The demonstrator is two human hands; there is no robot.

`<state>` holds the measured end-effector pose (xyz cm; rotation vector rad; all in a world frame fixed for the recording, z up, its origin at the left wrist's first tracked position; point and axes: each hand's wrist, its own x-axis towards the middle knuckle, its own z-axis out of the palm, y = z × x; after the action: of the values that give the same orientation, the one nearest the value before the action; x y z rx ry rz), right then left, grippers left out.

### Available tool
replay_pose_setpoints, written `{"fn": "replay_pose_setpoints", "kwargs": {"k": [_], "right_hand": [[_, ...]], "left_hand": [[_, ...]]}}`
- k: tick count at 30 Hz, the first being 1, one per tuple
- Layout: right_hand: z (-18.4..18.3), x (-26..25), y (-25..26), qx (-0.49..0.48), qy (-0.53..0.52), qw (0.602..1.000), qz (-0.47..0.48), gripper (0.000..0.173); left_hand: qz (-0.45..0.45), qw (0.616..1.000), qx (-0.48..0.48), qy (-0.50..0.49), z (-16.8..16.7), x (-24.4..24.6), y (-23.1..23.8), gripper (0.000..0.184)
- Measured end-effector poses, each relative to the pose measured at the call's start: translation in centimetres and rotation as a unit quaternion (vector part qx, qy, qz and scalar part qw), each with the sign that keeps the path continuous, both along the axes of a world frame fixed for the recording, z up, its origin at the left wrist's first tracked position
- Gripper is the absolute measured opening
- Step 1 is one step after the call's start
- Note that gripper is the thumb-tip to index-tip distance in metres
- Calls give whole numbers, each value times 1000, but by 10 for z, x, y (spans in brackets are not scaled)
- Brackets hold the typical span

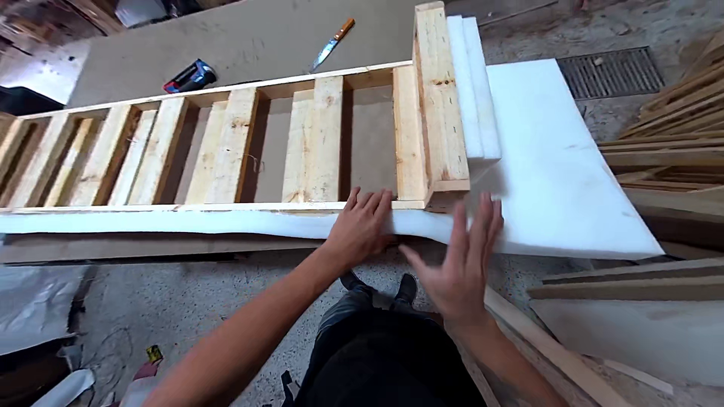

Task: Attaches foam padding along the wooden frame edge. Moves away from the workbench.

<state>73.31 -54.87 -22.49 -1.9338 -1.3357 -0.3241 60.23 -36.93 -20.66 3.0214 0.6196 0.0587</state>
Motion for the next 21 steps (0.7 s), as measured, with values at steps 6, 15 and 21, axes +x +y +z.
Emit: {"fn": "replay_pose_setpoints", "kwargs": {"k": [6, 15, 21], "right_hand": [[-28, -23, 45, -37, -163, 968, 188, 77], [-19, -12, 117, -145, -219, 928, 266, 78], [-13, 16, 100, -194, -237, 915, 263, 75]], "left_hand": [[87, 982, 132, -102, -34, -99, 23, 100], [-27, 987, 133, -91, -24, -88, 55, 96], [-92, 983, 122, -103, -30, -72, 64, 75]]}}
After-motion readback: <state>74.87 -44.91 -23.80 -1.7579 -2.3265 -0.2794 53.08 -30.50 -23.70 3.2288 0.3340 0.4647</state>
